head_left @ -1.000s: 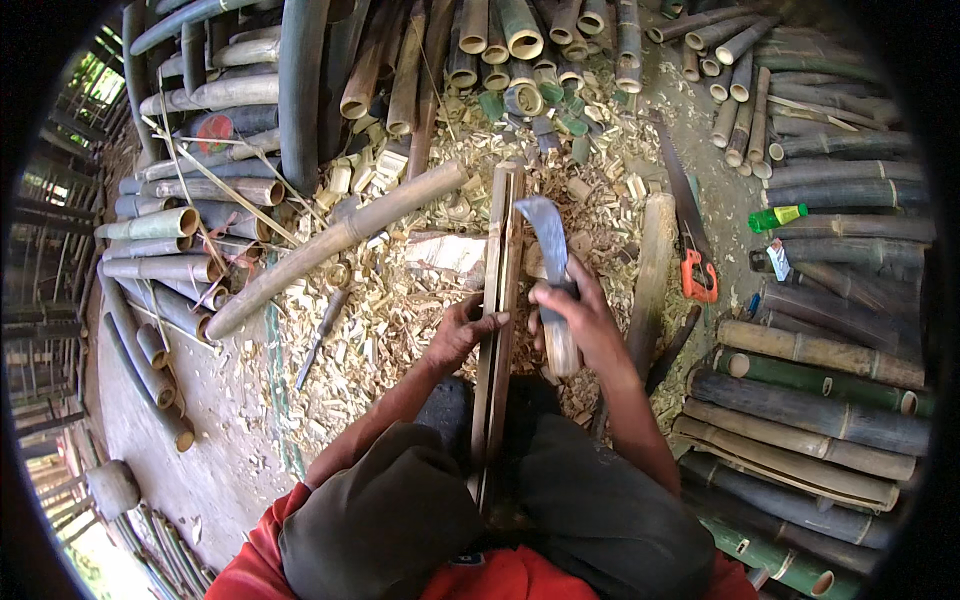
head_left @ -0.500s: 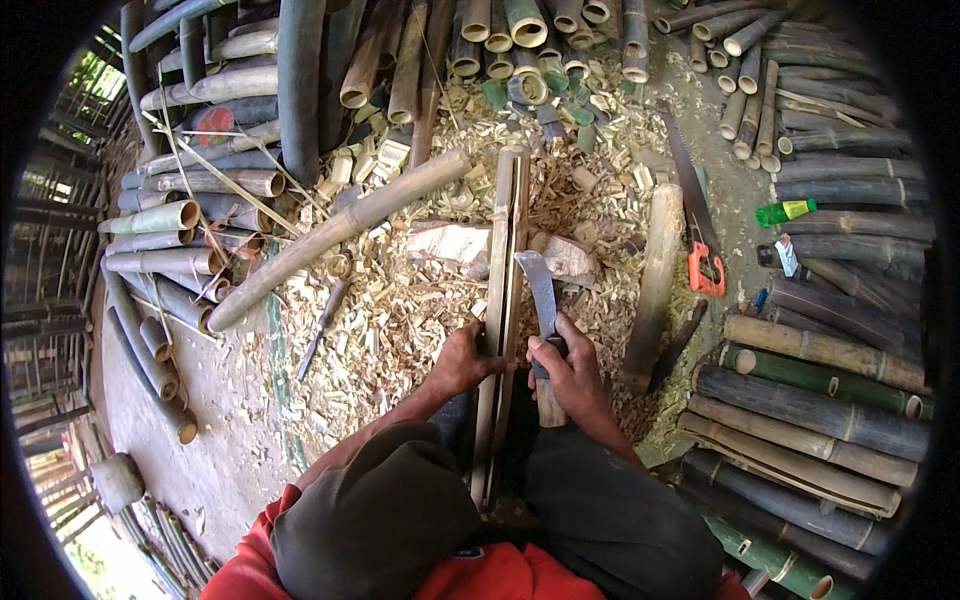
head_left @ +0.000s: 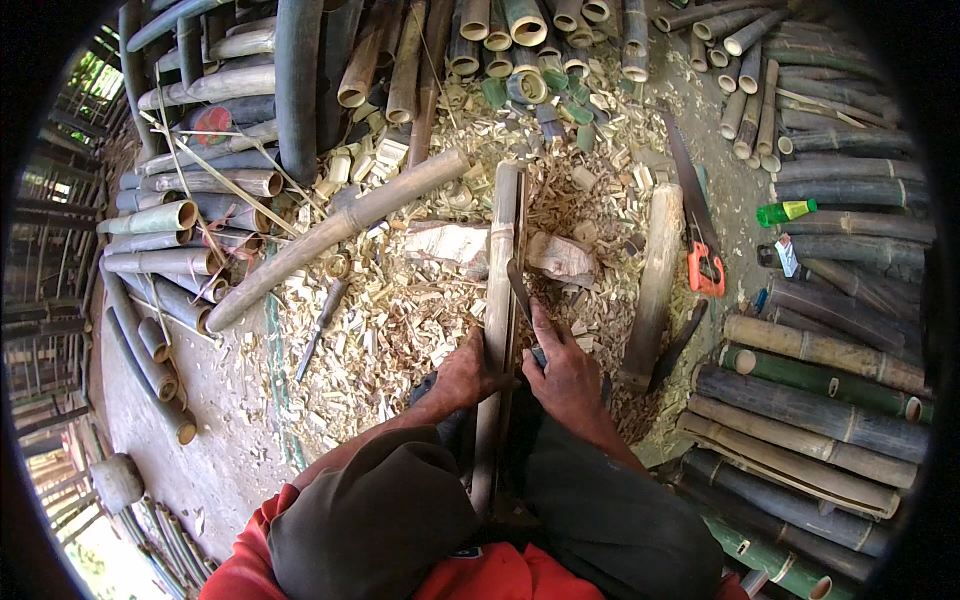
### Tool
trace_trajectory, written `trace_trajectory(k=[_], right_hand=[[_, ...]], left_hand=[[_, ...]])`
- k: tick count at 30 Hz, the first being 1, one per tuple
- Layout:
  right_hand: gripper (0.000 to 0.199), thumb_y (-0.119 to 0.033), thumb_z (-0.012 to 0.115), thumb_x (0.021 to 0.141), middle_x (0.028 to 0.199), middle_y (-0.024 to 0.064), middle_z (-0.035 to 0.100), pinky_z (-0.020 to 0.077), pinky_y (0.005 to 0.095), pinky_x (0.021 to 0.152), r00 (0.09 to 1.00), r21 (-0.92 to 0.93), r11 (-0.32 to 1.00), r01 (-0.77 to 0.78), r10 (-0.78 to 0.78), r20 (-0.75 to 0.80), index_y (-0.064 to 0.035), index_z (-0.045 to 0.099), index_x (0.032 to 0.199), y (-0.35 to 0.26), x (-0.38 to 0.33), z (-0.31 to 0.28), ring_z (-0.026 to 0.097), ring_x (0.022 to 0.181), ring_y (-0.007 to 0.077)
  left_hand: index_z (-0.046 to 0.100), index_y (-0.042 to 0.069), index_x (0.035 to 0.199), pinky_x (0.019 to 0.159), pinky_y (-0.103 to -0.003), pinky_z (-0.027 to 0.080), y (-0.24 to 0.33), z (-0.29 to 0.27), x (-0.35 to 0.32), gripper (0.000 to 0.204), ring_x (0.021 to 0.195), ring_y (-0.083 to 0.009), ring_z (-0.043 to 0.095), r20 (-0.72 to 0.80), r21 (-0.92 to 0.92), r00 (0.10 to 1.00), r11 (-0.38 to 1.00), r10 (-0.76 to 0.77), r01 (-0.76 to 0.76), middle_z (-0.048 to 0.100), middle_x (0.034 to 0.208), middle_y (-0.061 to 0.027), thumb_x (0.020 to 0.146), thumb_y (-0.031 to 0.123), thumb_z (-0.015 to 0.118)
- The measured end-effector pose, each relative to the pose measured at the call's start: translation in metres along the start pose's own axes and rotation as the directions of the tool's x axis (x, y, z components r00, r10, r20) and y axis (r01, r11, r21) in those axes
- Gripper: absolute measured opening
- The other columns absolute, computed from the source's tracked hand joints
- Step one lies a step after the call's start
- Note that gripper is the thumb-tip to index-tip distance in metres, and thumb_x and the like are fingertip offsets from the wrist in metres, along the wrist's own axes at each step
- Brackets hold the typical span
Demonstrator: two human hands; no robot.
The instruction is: The person splits a bamboo stalk into multiple thin strips using a large knife while sitting on a ground covered in wood shavings.
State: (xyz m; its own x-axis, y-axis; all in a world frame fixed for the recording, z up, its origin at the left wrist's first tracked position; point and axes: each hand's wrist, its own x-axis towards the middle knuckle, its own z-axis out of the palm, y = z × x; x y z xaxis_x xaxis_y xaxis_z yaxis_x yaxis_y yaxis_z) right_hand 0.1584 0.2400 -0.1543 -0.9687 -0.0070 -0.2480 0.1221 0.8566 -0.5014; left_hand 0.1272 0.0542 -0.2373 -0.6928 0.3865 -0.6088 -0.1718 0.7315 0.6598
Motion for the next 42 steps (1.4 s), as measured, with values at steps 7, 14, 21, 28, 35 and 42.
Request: trace_trajectory(k=[7, 14, 21, 28, 35, 42], right_hand=[[0.079, -0.018, 0.069, 0.090, 0.106, 0.0252, 0.062, 0.0583, 0.0492, 0.071, 0.999, 0.047, 0.999, 0.006, -0.004, -0.039, -0.0097, 0.034, 0.160, 0.000, 0.005, 0.009, 0.070, 0.084, 0.0407], [0.074, -0.019, 0.069, 0.089, 0.106, 0.0269, 0.066, 0.0565, 0.0520, 0.078, 0.993, 0.096, 0.989, -0.110, 0.114, -0.036, -0.0039, 0.039, 0.156, -0.023, 0.016, 0.013, 0.069, 0.090, 0.0439], [0.069, -0.018, 0.069, 0.089, 0.096, 0.0265, 0.069, 0.0567, 0.0504, 0.078, 0.997, 0.188, 0.980, -0.068, 0.075, -0.027, 0.0077, 0.044, 0.148, -0.030, 0.033, 0.002, 0.070, 0.087, 0.0405], [0.063, -0.021, 0.069, 0.089, 0.097, 0.0297, 0.070, 0.0558, 0.0445, 0.080, 0.997, 0.288, 0.958, 0.002, 0.021, -0.077, 0.0117, 0.052, 0.140, 0.001, 0.027, 0.000, 0.071, 0.087, 0.0399], [0.069, -0.018, 0.068, 0.089, 0.094, 0.0286, 0.069, 0.0559, 0.0462, 0.078, 0.996, 0.271, 0.961, -0.047, 0.065, -0.059, 0.0094, 0.046, 0.147, -0.027, 0.030, 0.000, 0.070, 0.083, 0.0429], [0.059, -0.014, 0.071, 0.091, 0.085, 0.0105, 0.069, 0.0588, 0.0300, 0.065, 0.944, 0.621, 0.714, -0.323, 0.193, 0.269, 0.0029, 0.054, 0.145, 0.008, 0.077, -0.029, 0.068, 0.074, 0.0149]], left_hand=[[0.027, -0.014, 0.141, 0.094, -0.048, 0.054, -0.007, 0.007, 0.009, 0.108, 0.110, -0.0435, 0.068, 0.037, 0.011, 0.998, 0.999, 0.050, -0.051, 0.067, 0.115, -0.0322, 0.074, 0.046, 0.087], [-0.001, -0.021, 0.151, 0.099, -0.047, 0.052, -0.012, 0.019, 0.028, 0.133, 0.118, -0.0437, 0.065, 0.127, 0.051, 0.989, 0.996, -0.078, 0.072, 0.061, 0.128, -0.0350, 0.077, 0.051, 0.083], [-0.003, -0.024, 0.149, 0.102, -0.045, 0.052, -0.047, 0.039, 0.046, 0.139, 0.118, -0.0432, 0.065, 0.069, 0.206, 0.992, 0.972, 0.102, -0.114, 0.064, 0.125, -0.0344, 0.075, 0.055, 0.085], [-0.010, -0.023, 0.148, 0.102, -0.042, 0.052, -0.012, 0.018, 0.029, 0.140, 0.117, -0.0432, 0.066, 0.083, 0.124, 0.996, 0.991, 0.037, -0.047, 0.064, 0.126, -0.0337, 0.073, 0.042, 0.090], [0.033, -0.005, 0.146, 0.118, -0.055, 0.017, -0.038, 0.029, 0.038, 0.084, 0.119, -0.0412, 0.062, 0.144, 0.132, 0.984, 0.984, 0.104, -0.123, 0.064, 0.126, -0.0222, 0.088, 0.038, 0.076], [0.019, -0.018, 0.143, 0.097, -0.043, 0.054, 0.002, 0.010, 0.023, 0.115, 0.117, -0.0390, 0.064, 0.122, 0.005, 0.992, 1.000, 0.007, -0.008, 0.059, 0.127, -0.0332, 0.074, 0.038, 0.092]])
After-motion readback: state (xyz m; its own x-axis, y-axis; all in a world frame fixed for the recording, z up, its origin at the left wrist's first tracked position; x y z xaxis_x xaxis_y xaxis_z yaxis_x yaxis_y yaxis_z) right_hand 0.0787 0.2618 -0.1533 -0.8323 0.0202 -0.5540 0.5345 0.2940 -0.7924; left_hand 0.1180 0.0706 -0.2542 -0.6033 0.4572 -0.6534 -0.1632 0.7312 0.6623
